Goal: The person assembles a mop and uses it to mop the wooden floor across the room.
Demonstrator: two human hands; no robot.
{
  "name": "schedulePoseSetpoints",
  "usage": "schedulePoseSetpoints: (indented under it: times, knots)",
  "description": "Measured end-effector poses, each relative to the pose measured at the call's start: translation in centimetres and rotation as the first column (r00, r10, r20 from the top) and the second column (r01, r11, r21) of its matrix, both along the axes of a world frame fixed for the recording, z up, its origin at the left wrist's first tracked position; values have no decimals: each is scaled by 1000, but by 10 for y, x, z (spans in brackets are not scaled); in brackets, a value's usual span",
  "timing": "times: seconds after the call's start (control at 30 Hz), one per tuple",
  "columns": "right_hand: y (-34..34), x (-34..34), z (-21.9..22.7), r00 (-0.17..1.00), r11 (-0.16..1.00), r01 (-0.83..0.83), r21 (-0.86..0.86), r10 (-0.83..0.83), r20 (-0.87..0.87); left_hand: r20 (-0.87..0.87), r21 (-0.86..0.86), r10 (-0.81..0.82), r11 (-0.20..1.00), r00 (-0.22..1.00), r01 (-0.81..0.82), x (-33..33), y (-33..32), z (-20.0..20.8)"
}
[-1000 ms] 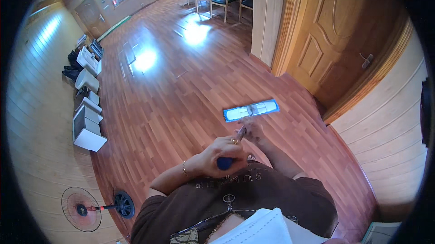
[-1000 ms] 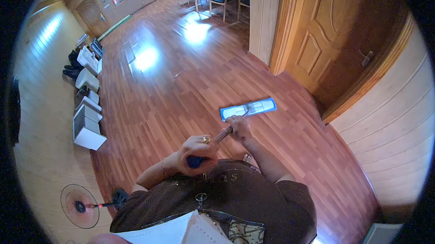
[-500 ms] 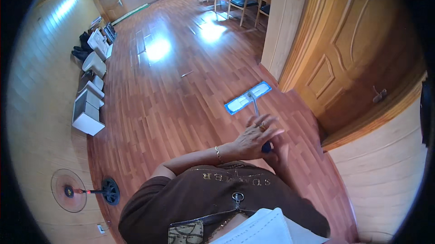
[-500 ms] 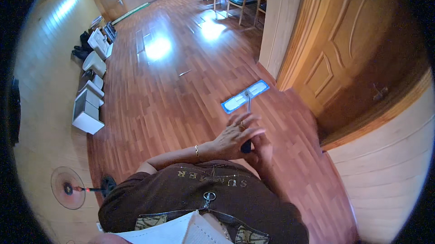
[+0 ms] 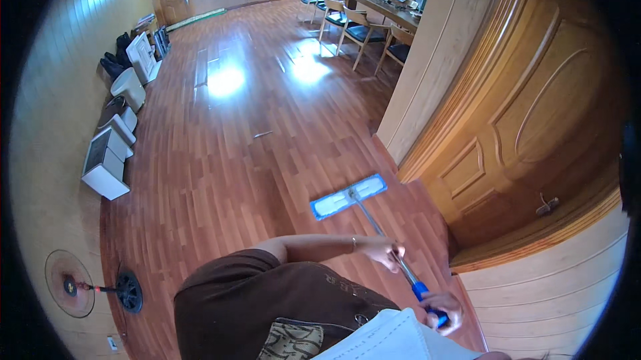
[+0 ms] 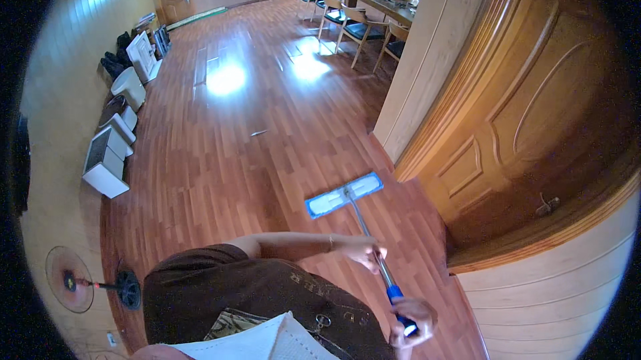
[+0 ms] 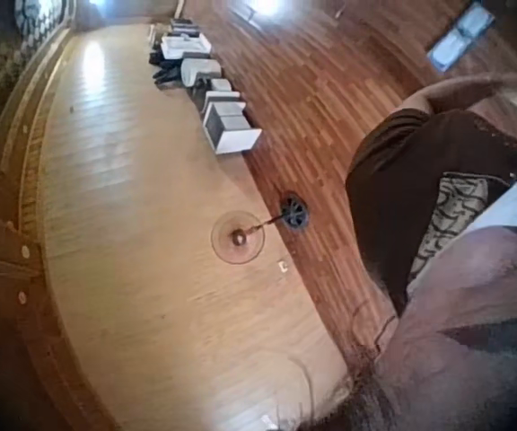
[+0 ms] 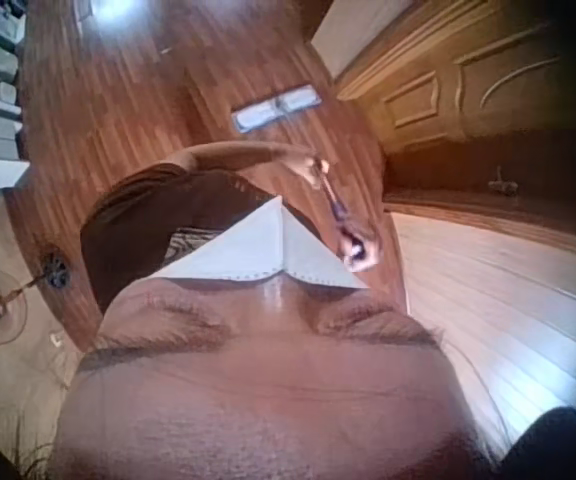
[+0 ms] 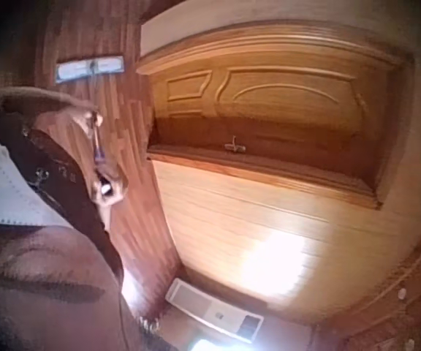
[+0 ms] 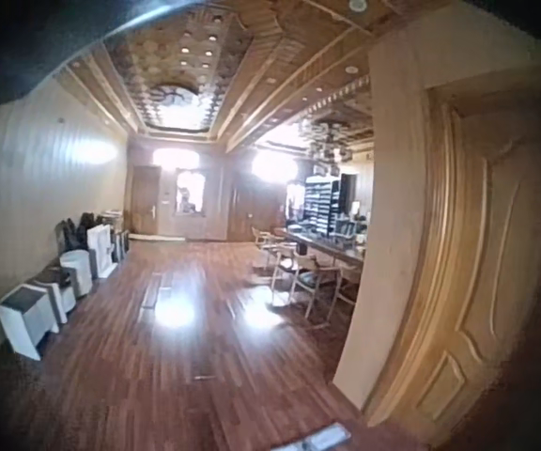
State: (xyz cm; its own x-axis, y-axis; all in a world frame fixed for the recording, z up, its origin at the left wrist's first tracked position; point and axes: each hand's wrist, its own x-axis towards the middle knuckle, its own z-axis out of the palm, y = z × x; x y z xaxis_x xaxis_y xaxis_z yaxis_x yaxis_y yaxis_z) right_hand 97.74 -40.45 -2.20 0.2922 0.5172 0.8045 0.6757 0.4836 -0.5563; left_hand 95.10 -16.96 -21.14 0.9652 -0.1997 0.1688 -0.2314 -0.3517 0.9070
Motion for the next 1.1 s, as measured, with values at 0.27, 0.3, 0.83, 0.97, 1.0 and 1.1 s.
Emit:
schedulePoseSetpoints:
  times: [0.27,0.3,0.83,0.97,1.0,1.1]
  knots:
    - [84,7,-47,936,942,321,98,-299,-187,119,323,214,915,970,-242,36,70,-27]
    - [104,-3,-36,908,921,377,99,-346,-237,98,348,248,899,964,-267,37,87,-33]
    - [432,-20,-135,943,843,-322,-432,326,-66,-36,442,742,612,669,-656,-37,447,-153]
    - [432,-19,-146,933,758,-350,-550,332,-137,50,452,818,493,573,-744,-60,430,-139]
    - [428,-24,-148,938,765,-339,-547,321,-133,72,486,841,440,537,-755,-69,425,-139]
    - [406,-51,-150,940,762,-335,-554,311,-141,61,422,836,473,545,-773,-109,412,-156]
